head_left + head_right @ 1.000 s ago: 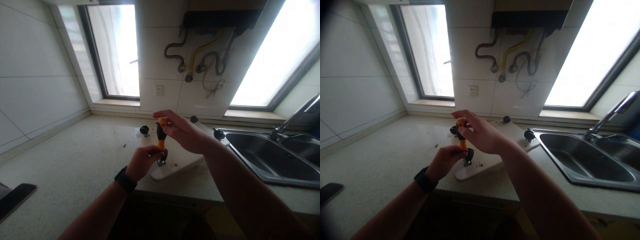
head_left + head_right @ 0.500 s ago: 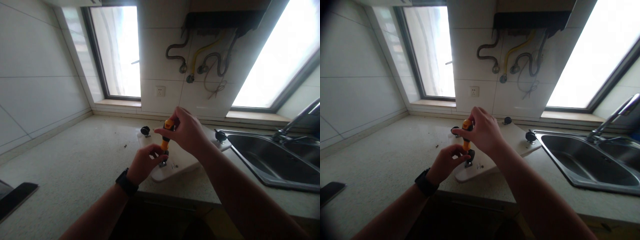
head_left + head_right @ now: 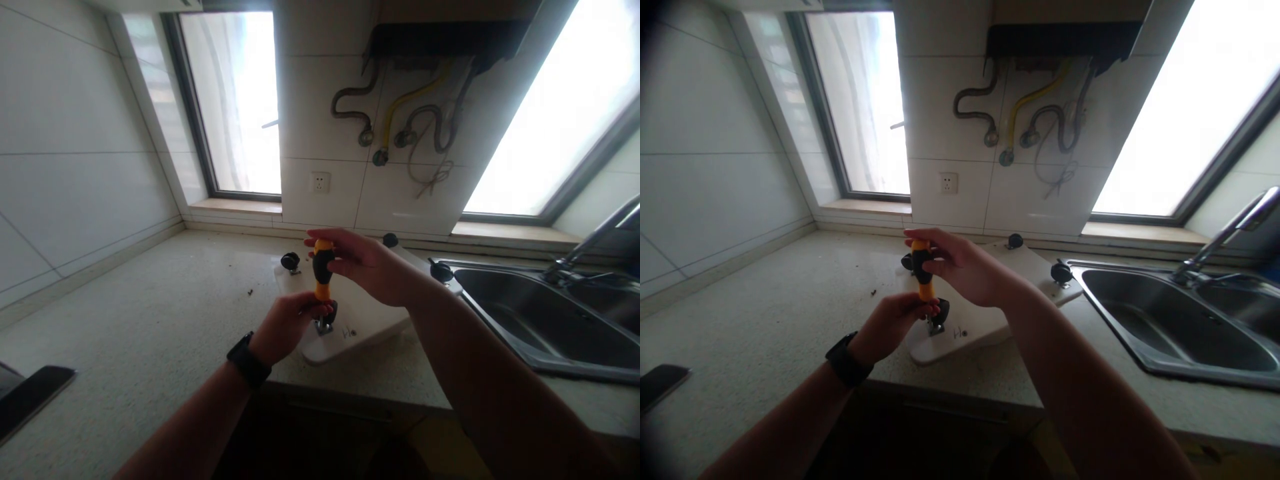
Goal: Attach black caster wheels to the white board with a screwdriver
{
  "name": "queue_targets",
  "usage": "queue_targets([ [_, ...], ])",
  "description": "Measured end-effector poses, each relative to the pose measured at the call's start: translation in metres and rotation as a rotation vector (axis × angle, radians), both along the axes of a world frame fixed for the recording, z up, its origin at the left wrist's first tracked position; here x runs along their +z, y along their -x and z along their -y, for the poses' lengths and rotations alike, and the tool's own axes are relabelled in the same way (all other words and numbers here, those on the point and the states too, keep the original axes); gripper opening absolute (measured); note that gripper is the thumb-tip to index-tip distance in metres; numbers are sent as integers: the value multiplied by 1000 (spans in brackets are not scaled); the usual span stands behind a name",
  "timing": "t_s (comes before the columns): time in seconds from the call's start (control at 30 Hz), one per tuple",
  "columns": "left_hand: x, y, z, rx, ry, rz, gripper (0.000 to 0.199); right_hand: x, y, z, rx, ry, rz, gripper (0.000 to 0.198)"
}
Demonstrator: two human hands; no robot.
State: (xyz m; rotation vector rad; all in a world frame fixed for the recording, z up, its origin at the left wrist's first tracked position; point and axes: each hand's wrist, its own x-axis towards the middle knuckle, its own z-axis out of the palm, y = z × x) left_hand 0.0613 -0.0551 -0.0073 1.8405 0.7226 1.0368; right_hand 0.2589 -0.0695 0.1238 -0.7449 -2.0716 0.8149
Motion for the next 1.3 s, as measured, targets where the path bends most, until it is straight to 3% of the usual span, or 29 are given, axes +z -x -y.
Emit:
queue_targets([
  [0.13, 5, 3, 1, -18, -27, -58, 17, -2, 7, 2, -124, 29, -78, 39],
  [0.3, 6, -3, 6, 92, -83, -91, 17, -6, 21, 11, -562, -243, 40, 51],
  [0.37, 3, -7, 7, 145, -57, -66, 15, -7, 24, 14, -674, -316, 91, 55],
  [0.43, -1, -9, 7, 162, -27, -30, 12, -7, 22, 15, -633, -284, 101, 49],
  [0.53, -4, -9, 7, 140, -35, -1, 11, -5, 14, 13, -271, -114, 52, 31],
  [0.63, -3, -6, 5, 95, -46, -7, 14, -2, 6, 9, -14, 2, 13, 41],
  [0.73, 1, -2, 4, 14, -13, -4, 17, -2, 5, 6, -60, 56, -51, 39],
  [0.83, 3, -2, 5, -14, 6, 0, 19, -4, 11, 6, -239, 13, -93, 43],
  [1.1, 2, -9, 9, 233, -58, -58, 11, -3, 27, 17, -742, -352, 176, 51],
  [1.2, 4, -9, 9, 223, -74, -66, 4, -1, 23, 18, -651, -294, 167, 46],
  [1.3, 6, -7, 9, 191, -135, -65, 4, 0, 14, 13, -233, -92, 34, 33],
])
